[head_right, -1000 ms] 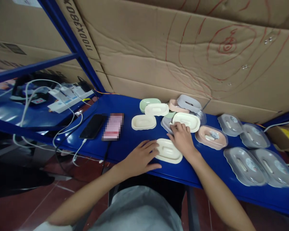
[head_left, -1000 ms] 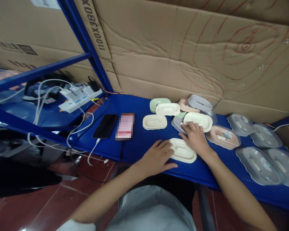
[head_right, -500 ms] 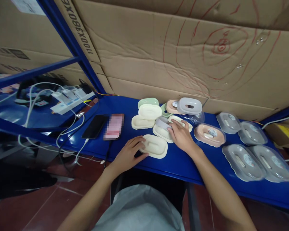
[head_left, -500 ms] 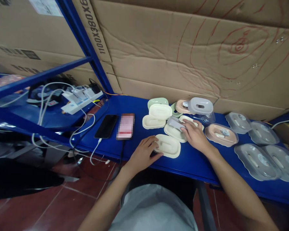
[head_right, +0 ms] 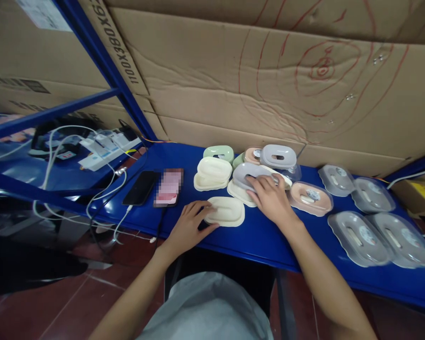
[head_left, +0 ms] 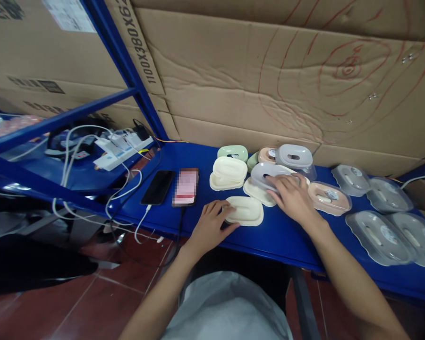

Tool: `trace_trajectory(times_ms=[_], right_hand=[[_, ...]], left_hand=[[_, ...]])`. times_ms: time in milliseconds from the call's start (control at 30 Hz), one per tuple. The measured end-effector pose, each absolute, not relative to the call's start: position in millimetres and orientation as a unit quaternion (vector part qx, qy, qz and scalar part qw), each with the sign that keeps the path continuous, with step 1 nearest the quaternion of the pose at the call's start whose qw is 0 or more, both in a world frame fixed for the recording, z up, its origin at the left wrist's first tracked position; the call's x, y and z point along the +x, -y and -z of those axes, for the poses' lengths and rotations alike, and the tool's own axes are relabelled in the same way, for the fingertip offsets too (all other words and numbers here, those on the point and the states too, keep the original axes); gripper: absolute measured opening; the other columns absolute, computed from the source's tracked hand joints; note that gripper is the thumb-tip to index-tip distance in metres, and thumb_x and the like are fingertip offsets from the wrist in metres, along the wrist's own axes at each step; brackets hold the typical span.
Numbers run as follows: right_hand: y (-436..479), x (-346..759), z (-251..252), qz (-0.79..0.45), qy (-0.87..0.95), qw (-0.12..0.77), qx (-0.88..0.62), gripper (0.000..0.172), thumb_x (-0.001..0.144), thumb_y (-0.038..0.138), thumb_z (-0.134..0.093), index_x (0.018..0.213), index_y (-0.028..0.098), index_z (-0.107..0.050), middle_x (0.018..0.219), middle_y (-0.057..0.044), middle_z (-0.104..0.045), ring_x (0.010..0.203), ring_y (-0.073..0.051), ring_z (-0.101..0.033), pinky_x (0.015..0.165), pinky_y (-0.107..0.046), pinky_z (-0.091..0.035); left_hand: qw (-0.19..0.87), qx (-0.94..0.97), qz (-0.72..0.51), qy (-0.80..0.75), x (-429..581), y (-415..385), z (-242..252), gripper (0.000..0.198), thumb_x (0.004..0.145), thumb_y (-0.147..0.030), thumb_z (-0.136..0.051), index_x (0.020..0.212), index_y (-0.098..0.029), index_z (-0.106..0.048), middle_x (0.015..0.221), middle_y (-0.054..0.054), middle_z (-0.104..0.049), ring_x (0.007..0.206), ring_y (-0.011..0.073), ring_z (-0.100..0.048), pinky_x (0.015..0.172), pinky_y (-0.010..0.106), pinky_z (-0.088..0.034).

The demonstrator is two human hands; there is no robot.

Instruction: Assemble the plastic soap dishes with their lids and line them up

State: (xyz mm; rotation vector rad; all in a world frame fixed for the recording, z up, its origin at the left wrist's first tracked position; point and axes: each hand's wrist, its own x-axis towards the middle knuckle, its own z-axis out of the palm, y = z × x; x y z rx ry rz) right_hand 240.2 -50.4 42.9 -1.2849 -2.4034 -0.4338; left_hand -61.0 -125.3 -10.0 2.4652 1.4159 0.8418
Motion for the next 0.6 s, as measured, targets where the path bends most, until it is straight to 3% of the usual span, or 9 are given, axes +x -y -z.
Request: trace_trajectory(times_ms=[133, 300, 400, 600], right_hand=[[56, 227, -37, 0.094, 0.884, 0.193, -0.415, 0.041, 0.113, 0.038, -0.042, 0.142, 0.019, -0.063, 0.128, -0.014, -0.075, 0.121, -0.028, -0.065, 0.116, -0.050, -0.030], [72, 203, -29, -0.007, 0.931, 0.200, -0.305, 0.039, 0.113, 0.038, -0.046, 0.144, 0.022, -0.064, 0.128, -0.011, -0.075, 0.124, -0.024, -0.064, 0.117, -0.048, -0.033], [77, 198, -23, -0.018, 0.946, 0.180, -0.268, 0.040, 0.111, 0.043, -0.052, 0.142, 0.023, -0.065, 0.131, -0.012, -0.074, 0.125, -0.026, -0.064, 0.115, -0.049, -0.038], [81, 205, -29, 0.020, 0.955, 0.132, -0.263, 0.055, 0.106, 0.048, -0.061, 0.154, 0.023, -0.056, 0.140, -0.014, -0.071, 0.129, -0.029, -0.063, 0.112, -0.050, -0.045]], left_hand=[[0.111, 0.828, -0.284, -0.471, -62, 126, 10, 0.045, 0.099, -0.032, -0.074, 0.140, -0.025, -0.060, 0.145, 0.012, -0.060, 0.138, 0.0311, -0.057, 0.113, 0.050, -0.049], [0.135, 0.798, -0.337, -0.480, -64, 125, 12, 0.072, 0.095, -0.026, -0.076, 0.158, -0.026, -0.041, 0.165, 0.017, -0.038, 0.153, 0.0328, -0.044, 0.123, 0.054, -0.044], [0.119, 0.822, -0.318, -0.458, -65, 124, 13, 0.066, 0.099, -0.027, -0.072, 0.158, -0.030, -0.045, 0.171, 0.014, -0.034, 0.158, 0.0332, -0.037, 0.127, 0.055, -0.041], [0.100, 0.839, -0.293, -0.446, -66, 122, 15, 0.051, 0.101, -0.031, -0.073, 0.150, -0.031, -0.059, 0.168, 0.009, -0.045, 0.157, 0.0319, -0.038, 0.127, 0.055, -0.041]])
